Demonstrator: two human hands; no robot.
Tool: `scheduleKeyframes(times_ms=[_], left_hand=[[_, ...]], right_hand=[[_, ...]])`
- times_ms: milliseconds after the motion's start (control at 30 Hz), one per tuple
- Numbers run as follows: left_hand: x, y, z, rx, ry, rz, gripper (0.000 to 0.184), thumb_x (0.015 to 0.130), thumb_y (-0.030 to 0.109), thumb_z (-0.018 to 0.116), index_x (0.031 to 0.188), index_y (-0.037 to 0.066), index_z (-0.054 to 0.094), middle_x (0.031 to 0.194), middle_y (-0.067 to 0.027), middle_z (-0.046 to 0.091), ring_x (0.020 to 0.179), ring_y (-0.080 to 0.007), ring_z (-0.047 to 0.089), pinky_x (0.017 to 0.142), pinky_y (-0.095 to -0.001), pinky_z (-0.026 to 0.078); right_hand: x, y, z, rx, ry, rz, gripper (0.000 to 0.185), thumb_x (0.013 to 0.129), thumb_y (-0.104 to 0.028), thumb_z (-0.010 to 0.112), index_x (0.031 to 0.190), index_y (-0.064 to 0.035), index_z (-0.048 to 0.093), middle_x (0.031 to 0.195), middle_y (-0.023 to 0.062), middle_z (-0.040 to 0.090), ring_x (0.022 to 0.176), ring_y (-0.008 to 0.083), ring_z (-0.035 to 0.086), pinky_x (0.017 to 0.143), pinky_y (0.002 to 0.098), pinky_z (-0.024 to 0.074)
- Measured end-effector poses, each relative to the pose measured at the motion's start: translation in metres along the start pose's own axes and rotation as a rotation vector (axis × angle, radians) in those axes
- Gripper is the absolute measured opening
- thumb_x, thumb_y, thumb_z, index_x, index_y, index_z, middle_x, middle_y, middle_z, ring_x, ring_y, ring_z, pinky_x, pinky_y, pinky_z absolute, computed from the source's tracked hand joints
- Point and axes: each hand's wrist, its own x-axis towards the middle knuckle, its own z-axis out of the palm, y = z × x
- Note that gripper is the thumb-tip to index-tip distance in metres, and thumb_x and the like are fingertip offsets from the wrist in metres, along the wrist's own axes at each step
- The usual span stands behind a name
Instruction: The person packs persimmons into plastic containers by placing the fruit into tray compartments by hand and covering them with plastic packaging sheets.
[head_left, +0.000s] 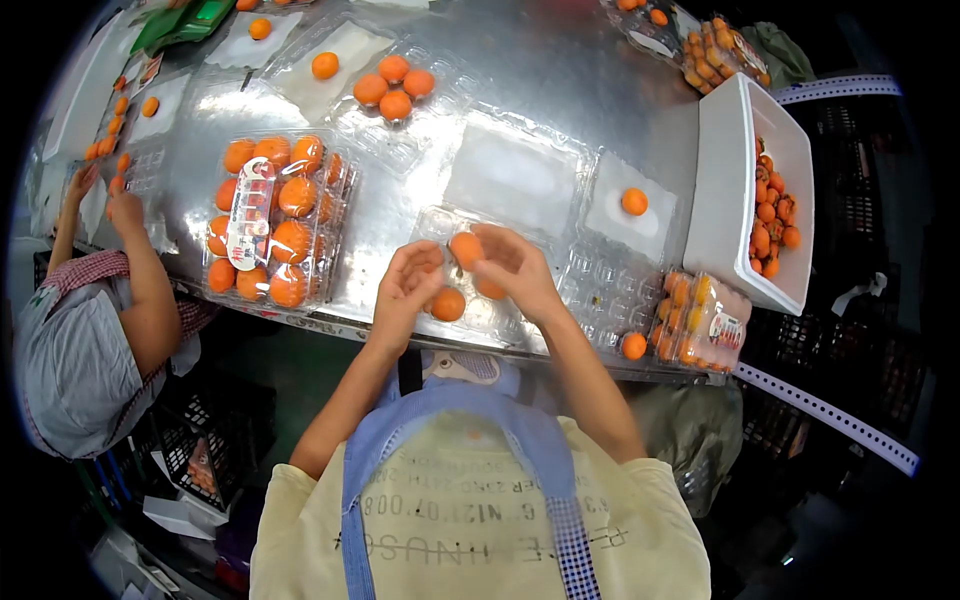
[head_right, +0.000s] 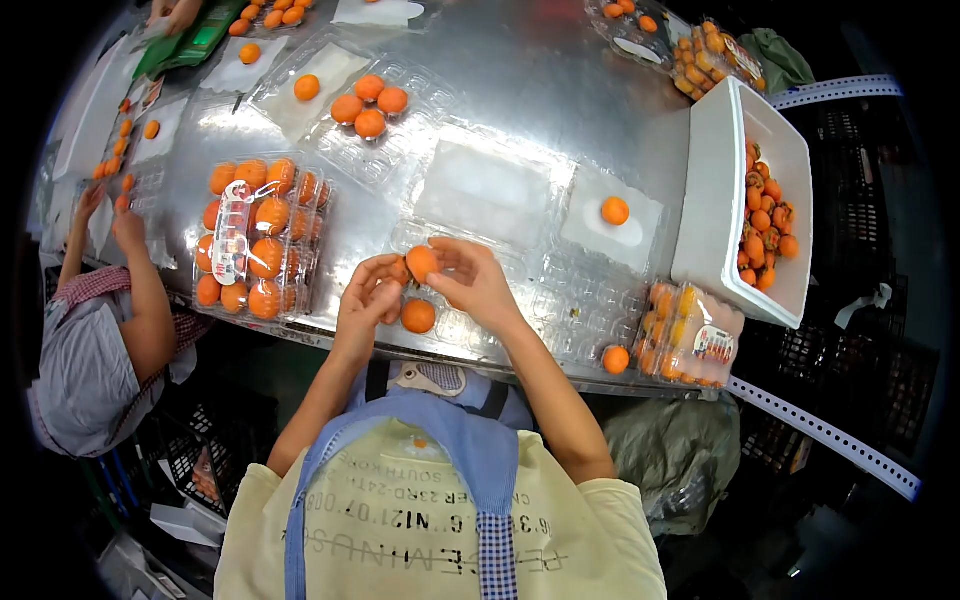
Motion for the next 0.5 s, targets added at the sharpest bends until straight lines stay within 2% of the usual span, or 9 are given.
scheduleKeyframes(times_ms=[67,167,200,300,400,500], left_hand=[[-0.005,0.007,0.018,0.122,-0.079,0.157,0.041,0.078,0.003,0.064,0.116,0.006,0.049,0.093,-0.0032,0.056,0.061,-0.0034,0.048,0.052,-0.0174,0.039],[-0.009,0.009,0.023,0.216,-0.238,0.114,0.052,0.071,-0.001,0.068,0.118,0.006,0.047,0.099,-0.0048,0.055,0.065,-0.0048,0.052,0.057,-0.0181,0.044],[-0.010,0.010,0.023,0.322,-0.278,0.089,0.057,0.073,-0.002,0.066,0.124,0.006,0.042,0.112,-0.0067,0.049,0.089,-0.0107,0.056,0.071,-0.0200,0.046],[-0.011,0.008,0.029,0.388,-0.222,0.212,0.052,0.070,0.003,0.071,0.117,0.006,0.050,0.102,-0.0053,0.054,0.069,-0.0066,0.052,0.054,-0.0179,0.042],[-0.016,0.013,0.033,0.596,-0.237,0.302,0.052,0.068,0.005,0.072,0.117,0.007,0.051,0.105,-0.0051,0.052,0.076,-0.0082,0.052,0.054,-0.0190,0.041],[-0.018,0.017,0.034,0.723,-0.281,0.364,0.058,0.067,0.002,0.072,0.120,0.003,0.048,0.104,-0.0068,0.049,0.075,-0.0082,0.052,0.056,-0.0195,0.044]], right_hand=[[-0.016,0.000,0.000,0.118,-0.027,0.051,0.043,0.080,-0.009,0.062,0.120,0.0013,0.047,0.110,0.0123,0.055,0.103,0.0190,0.054,0.085,0.0309,0.0458],[-0.030,0.009,0.002,0.256,-0.030,0.028,0.043,0.082,-0.009,0.060,0.121,0.0006,0.046,0.114,0.0128,0.053,0.106,0.0197,0.052,0.089,0.0317,0.0442],[-0.034,0.010,0.003,0.293,-0.052,0.024,0.042,0.084,-0.010,0.057,0.122,0.0011,0.044,0.116,0.0134,0.052,0.109,0.0207,0.050,0.091,0.0323,0.0430],[-0.044,0.013,0.005,0.359,-0.003,0.061,0.042,0.086,-0.012,0.054,0.123,0.0023,0.042,0.117,0.0135,0.051,0.108,0.0210,0.050,0.090,0.0326,0.0436],[-0.047,0.024,0.004,0.501,0.010,0.110,0.040,0.088,-0.015,0.052,0.123,0.0029,0.041,0.118,0.0141,0.050,0.109,0.0217,0.051,0.090,0.0332,0.0441],[-0.050,0.024,0.006,0.580,-0.040,0.069,0.039,0.089,-0.018,0.051,0.122,0.0018,0.042,0.117,0.0137,0.050,0.108,0.0220,0.052,0.088,0.0332,0.0453]])
